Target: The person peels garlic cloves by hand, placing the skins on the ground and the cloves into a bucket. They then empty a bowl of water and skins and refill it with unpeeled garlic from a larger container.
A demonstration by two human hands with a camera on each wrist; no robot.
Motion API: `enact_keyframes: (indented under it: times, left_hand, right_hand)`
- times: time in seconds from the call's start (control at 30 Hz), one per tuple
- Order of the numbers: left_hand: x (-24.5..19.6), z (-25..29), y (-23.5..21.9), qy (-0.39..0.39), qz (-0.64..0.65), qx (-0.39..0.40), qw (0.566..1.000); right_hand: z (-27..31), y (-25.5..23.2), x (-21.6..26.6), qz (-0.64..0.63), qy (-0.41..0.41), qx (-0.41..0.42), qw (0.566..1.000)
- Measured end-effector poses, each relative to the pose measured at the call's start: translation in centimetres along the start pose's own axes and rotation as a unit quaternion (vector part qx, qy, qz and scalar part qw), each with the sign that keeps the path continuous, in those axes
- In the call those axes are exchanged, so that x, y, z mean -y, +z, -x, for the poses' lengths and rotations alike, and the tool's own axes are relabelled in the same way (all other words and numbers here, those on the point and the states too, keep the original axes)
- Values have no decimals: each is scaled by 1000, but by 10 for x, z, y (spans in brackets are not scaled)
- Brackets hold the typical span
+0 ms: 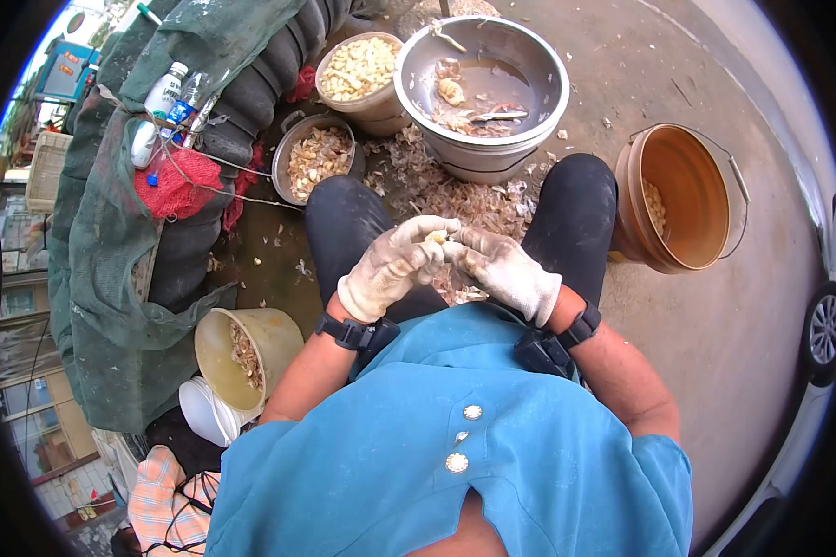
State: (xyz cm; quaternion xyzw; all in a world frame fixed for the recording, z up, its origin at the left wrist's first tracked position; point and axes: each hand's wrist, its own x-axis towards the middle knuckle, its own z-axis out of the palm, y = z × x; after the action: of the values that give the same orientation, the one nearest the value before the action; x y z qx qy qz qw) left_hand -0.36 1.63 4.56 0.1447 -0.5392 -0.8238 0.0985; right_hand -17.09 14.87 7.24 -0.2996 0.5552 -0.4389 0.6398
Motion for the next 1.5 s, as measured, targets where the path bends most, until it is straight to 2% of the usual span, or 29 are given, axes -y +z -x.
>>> enact_keyframes:
  times: [0.03, 0.17, 0.23, 0.27, 0.33, 0.43, 0.57, 0.63, 0.67, 0.73, 0.77, 0.8, 0.97, 1.03, 1.07, 1.17, 1.3, 1.37, 1.43, 1.5]
  left_hand:
    - [-3, 0, 2, -1, 22, 9, 1000]
    - [5, 0, -2, -16, 40, -22, 999]
    - [7, -2, -9, -7, 84, -34, 996]
    - [7, -4, -9, -6, 84, -34, 996]
    - [6, -6, -8, -44, 189, -65, 979]
    - [3, -3, -10, -20, 170, -40, 984]
    - [10, -8, -11, 22, 180, -31, 983]
    - [8, -8, -11, -21, 155, -88, 984]
    - [6, -7, -11, -21, 156, -89, 984]
    - [2, -5, -10, -35, 134, -90, 986]
    - [-2, -5, -7, -35, 134, -90, 986]
    - [-8, -5, -4, -46, 104, -104, 988]
    - [-24, -2, 4, -72, 49, -109, 990]
    - [-26, 2, 1, -71, -24, -71, 995]
    - [-25, 3, 1, -72, -23, -70, 995]
    - [-26, 4, 1, -81, -13, -56, 995]
    - [-20, 4, -4, -94, 54, -23, 994]
    - [-17, 5, -7, -92, 83, -9, 992]
    - [-19, 9, -7, -51, 64, 17, 996]
    - [0, 6, -16, -43, 107, 34, 993]
  right_hand:
    - [-1, -1, -3, 1, -27, 2, 1000]
    - [-3, 1, -2, -20, -13, -5, 1000]
    - [-3, 0, -2, 87, 4, -24, 996]
    - [-3, 0, -2, 87, 4, -24, 996]
    - [-1, 0, -2, 82, 10, -16, 996]
    - [3, 0, 4, 107, 35, -24, 993]
    - [0, -5, -3, 153, 26, -29, 987]
    - [1, -3, 4, 186, 32, -59, 980]
    - [1, -5, 2, 186, 32, -59, 980]
    - [-1, -9, -4, 194, -17, -77, 978]
    - [0, -10, 3, 246, -33, -80, 965]
    - [-1, -12, 5, 246, -32, -80, 965]
    - [-5, -16, 3, 290, -93, -53, 951]
    - [-5, -11, 11, 273, -68, -47, 958]
    - [-4, -8, 15, 256, -42, -42, 965]
    - [-5, -8, 11, 244, -56, -39, 967]
    - [-7, -8, 4, 208, -91, -34, 973]
    - [-8, -8, 3, 181, -80, -11, 980]
    - [-6, -8, 7, 144, -57, 12, 988]
    - [-6, -7, 9, 106, -34, 35, 993]
